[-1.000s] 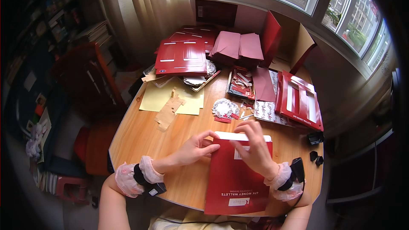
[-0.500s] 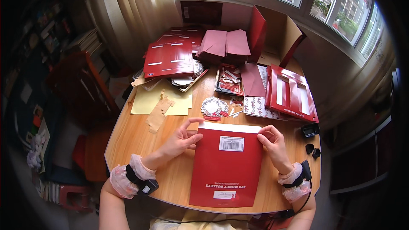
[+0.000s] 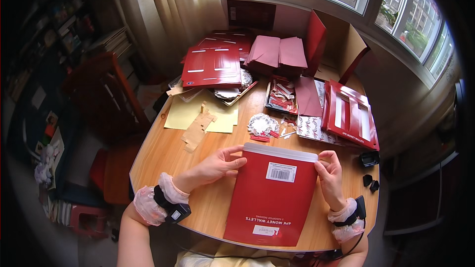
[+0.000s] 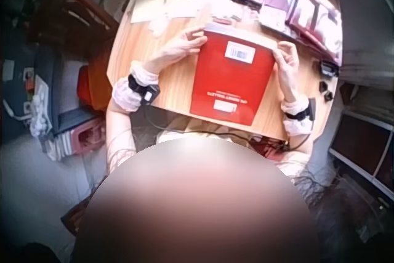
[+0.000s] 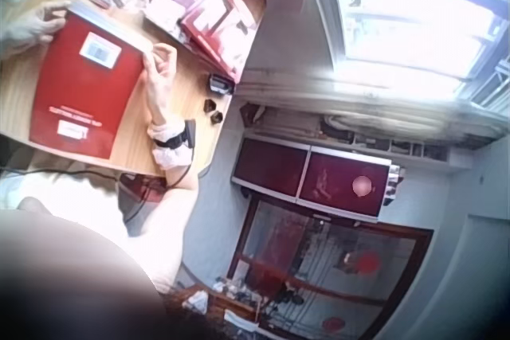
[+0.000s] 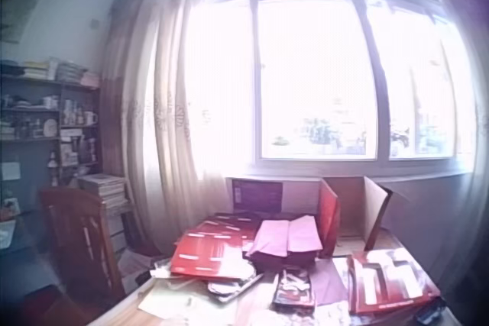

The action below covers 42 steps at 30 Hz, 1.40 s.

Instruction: The person is assembling red gift or product boxes from flat cardboard pieces.

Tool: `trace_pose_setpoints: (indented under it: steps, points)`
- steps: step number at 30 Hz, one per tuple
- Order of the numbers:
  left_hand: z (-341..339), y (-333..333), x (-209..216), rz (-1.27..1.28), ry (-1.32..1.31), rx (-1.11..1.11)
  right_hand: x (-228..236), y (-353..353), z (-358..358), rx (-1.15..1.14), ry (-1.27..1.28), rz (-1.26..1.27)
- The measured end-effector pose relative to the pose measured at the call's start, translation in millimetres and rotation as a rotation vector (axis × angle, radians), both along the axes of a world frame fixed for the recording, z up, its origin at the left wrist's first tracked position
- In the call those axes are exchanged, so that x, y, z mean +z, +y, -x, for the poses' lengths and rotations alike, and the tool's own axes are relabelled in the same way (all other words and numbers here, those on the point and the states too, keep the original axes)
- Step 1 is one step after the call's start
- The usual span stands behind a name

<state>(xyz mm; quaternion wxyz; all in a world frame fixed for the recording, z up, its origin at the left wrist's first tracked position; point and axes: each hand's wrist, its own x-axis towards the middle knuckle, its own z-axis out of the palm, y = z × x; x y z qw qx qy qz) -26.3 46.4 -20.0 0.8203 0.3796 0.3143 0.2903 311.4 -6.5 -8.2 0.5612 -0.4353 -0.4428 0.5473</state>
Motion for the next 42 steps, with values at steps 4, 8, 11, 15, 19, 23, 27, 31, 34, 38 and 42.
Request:
trace_pose_setpoints:
  steps: [4,8,11,15,19,23,27,31,34,38,42]
  points:
    - [0,-2,0,-0.021,-0.034,-0.013,9,0,3,0.037,0.044,0.069]
    - [1,0,-2,-0.052,-0.035,-0.043,0,1,-5,0.065,0.043,0.080]
    - [2,-2,0,-0.064,-0.030,-0.047,1,0,-4,0.053,0.017,0.056]
    - [0,-2,2,-0.070,-0.002,-0.045,0,-2,-4,0.044,0.031,0.041]
    - [0,-4,14,-0.104,0.081,-0.038,5,-1,-6,0.105,0.078,0.153]
    - [-1,-4,22,-0.155,0.142,-0.068,0,-1,-9,0.101,0.020,0.190]
    - [-1,-4,21,-0.159,0.153,-0.071,3,-3,-5,0.046,-0.099,0.174]
    - [-2,-5,25,-0.153,0.226,-0.069,4,-5,-2,0.004,-0.131,0.147]
    - [-4,-6,26,-0.155,0.262,-0.047,2,-6,-3,0.011,-0.121,0.128]
    - [-4,-2,12,-0.150,0.282,0.010,3,-7,0,0.027,-0.087,0.133]
    - [-9,-5,16,-0.231,0.297,0.031,0,-8,2,0.080,-0.123,0.166]
